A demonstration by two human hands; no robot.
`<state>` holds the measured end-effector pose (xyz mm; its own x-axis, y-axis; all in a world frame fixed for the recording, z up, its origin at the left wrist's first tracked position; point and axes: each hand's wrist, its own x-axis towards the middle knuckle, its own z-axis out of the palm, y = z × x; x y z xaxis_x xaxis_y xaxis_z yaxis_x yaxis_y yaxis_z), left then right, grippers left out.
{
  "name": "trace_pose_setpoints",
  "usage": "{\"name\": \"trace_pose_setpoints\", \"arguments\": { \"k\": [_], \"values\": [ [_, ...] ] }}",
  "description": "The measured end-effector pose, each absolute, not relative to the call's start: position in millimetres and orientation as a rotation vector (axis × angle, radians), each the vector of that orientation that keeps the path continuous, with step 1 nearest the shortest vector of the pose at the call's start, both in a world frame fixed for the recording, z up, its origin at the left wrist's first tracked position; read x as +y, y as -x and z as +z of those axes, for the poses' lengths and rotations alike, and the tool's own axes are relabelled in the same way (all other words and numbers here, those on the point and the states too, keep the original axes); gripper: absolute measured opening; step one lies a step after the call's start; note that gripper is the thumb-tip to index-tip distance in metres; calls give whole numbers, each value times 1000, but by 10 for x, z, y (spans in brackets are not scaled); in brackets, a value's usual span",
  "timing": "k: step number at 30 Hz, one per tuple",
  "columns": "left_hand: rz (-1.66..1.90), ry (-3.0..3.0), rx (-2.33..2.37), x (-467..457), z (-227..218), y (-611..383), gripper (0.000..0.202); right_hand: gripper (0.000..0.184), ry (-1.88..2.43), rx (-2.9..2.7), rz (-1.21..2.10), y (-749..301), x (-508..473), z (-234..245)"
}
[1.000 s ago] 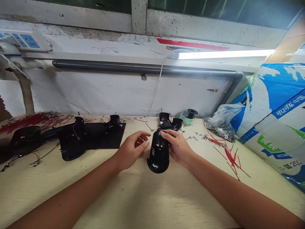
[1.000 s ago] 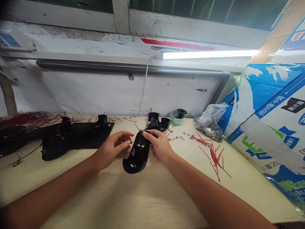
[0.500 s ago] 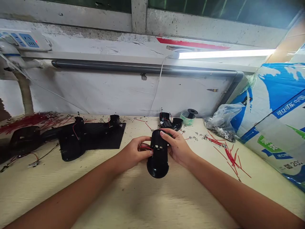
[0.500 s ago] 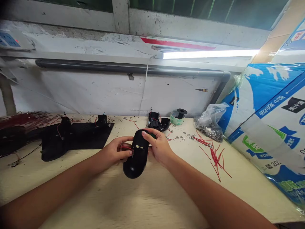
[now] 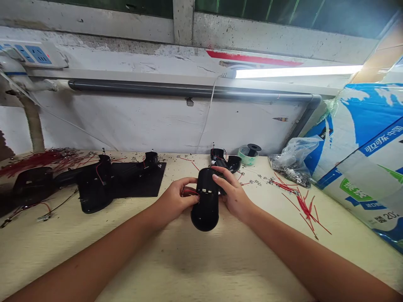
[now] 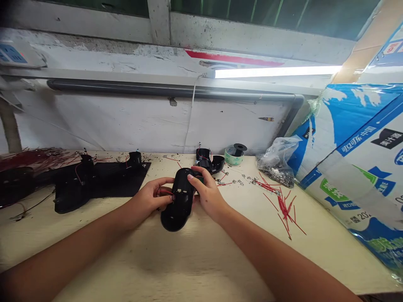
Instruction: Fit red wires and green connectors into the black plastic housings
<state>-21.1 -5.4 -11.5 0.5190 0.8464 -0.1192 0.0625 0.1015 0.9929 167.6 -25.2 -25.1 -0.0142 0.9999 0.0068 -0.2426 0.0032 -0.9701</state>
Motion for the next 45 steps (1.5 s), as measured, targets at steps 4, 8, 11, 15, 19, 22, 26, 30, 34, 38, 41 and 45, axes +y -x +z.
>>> {"name": "trace_pose_setpoints", "arguments": {
  "k": [4,8,11,15,19,22,26,30,34,38,41,45],
  "values": [
    [780,-1276,826,-9,-177,211,54,48,1031,-987,1319,-1662,-256,-214],
    [812,-1174,826,35,-229,230,45,29,1062,-942,1230,-1670,-235,-187],
    [825,-1146,854,53,-226,238,32,25,1047,-951,1213,-1667,-237,-188],
    [821,-1100,854,66,-213,239,31,28,992,-989,1194,-1664,-236,-218],
    [817,-1075,835,53,-197,233,23,33,953,-999,1194,-1686,-212,-250],
    [820,-1070,799,48,-199,222,21,37,922,-975,1236,-1678,-200,-265],
    [859,-1049,821,63,-230,210,21,35,899,-931,1261,-1627,-213,-261],
    [867,-1028,830,55,-230,214,23,25,884,-901,1272,-1585,-248,-232],
    [853,-1032,849,36,-210,213,24,35,920,-1041,1253,-1563,-285,-216],
    [868,-1005,885,42,-220,204,24,41,997,-1188,1139,-1572,-295,-218],
    [856,-1016,904,52,-236,201,25,37,1014,-1176,1122,-1590,-289,-217],
    [863,-1034,901,46,-230,195,25,39,989,-1112,1103,-1589,-289,-207]
  ]
}}
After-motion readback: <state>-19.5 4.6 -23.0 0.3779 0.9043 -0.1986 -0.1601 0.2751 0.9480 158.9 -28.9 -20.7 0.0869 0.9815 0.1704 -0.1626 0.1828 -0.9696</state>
